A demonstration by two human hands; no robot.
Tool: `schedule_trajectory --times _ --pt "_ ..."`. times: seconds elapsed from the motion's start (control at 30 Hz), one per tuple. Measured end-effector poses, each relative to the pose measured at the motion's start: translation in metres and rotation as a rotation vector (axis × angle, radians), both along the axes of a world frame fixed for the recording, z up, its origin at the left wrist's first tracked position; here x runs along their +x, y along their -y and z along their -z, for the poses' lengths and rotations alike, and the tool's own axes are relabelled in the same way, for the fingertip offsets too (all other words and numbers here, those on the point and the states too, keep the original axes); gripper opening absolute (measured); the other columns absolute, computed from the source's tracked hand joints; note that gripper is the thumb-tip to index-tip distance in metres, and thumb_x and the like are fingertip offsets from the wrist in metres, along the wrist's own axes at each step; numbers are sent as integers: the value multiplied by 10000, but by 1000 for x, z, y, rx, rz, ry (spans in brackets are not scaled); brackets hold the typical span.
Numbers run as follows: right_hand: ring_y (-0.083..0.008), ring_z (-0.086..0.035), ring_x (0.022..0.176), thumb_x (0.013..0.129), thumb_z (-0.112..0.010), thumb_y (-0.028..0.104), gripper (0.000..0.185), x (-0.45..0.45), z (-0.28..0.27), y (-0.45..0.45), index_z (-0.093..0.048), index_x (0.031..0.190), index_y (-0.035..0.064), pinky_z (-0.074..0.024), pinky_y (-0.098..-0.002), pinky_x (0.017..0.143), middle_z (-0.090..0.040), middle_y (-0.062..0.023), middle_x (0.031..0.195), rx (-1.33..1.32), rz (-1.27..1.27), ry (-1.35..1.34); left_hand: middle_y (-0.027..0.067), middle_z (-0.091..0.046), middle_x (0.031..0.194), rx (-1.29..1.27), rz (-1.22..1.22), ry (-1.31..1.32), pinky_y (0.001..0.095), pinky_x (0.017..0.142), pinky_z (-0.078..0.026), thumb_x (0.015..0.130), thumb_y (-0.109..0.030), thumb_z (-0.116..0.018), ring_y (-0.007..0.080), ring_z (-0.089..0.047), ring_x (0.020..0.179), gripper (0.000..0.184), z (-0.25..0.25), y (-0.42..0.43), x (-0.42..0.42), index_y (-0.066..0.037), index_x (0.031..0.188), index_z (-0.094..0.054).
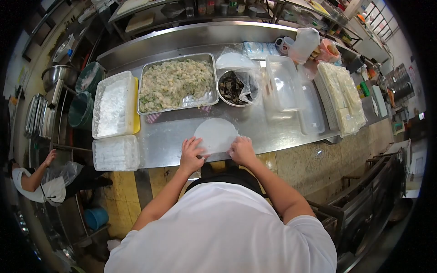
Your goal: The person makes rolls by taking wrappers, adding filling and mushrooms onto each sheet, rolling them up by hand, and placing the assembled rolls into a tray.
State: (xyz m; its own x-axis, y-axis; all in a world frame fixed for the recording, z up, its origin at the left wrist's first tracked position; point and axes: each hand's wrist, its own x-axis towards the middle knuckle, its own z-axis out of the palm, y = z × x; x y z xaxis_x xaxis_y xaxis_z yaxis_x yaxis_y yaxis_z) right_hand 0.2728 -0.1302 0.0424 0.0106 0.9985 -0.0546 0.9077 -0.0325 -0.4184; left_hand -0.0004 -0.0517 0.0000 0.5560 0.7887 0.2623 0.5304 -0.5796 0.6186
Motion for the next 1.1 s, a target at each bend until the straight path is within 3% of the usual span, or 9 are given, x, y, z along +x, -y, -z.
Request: schedule_trajectory --times 0.23,0.33,0.53,0.73,1.1 --pt "-314 -628 1129 853 -836 279 156 5 6 2 -841 869 124 -435 -519 1060 -712 -72 1060 0 6 -61 116 -659 1484 13 -1 -16 660 1278 -265 812 -352 -900 408 -488 1499 244 2 2 1 -194 991 -848" --pt "-308 -626 1134 840 -837 261 129 5 4 1 -839 865 134 -427 -523 1073 -707 -69 1064 -6 3 -47 124 -627 1513 8 -22 -8 662 1281 -262 787 -268 -871 407 -472 1510 287 1 3 3 -224 1069 -842" --pt "-306 -623 1130 788 -834 162 124 12 11 10 -818 910 145 -398 -557 1142 -693 -60 1066 170 -101 -12 136 -581 1540 87 55 -82 667 1282 -268 689 -93 -740 405 -464 1510 573 -3 5 1 -217 1245 -793" --pt "-306 -625 1117 767 -820 83 205 8 9 16 -792 957 153 -395 -582 1175 -685 -46 1056 295 -121 -62 150 -614 1475 78 18 -62 647 1288 -259 667 -100 -738 405 -489 1483 605 -4 -1 9 -229 1257 -781" --pt "-284 -632 1091 751 -830 69 246 11 4 17 -779 967 175 -413 -569 1157 -684 -27 1057 361 -132 -77 94 -662 1398 95 65 11 657 1270 -297 700 -65 -749 369 -540 1438 355 -4 -8 8 -193 1025 -810"
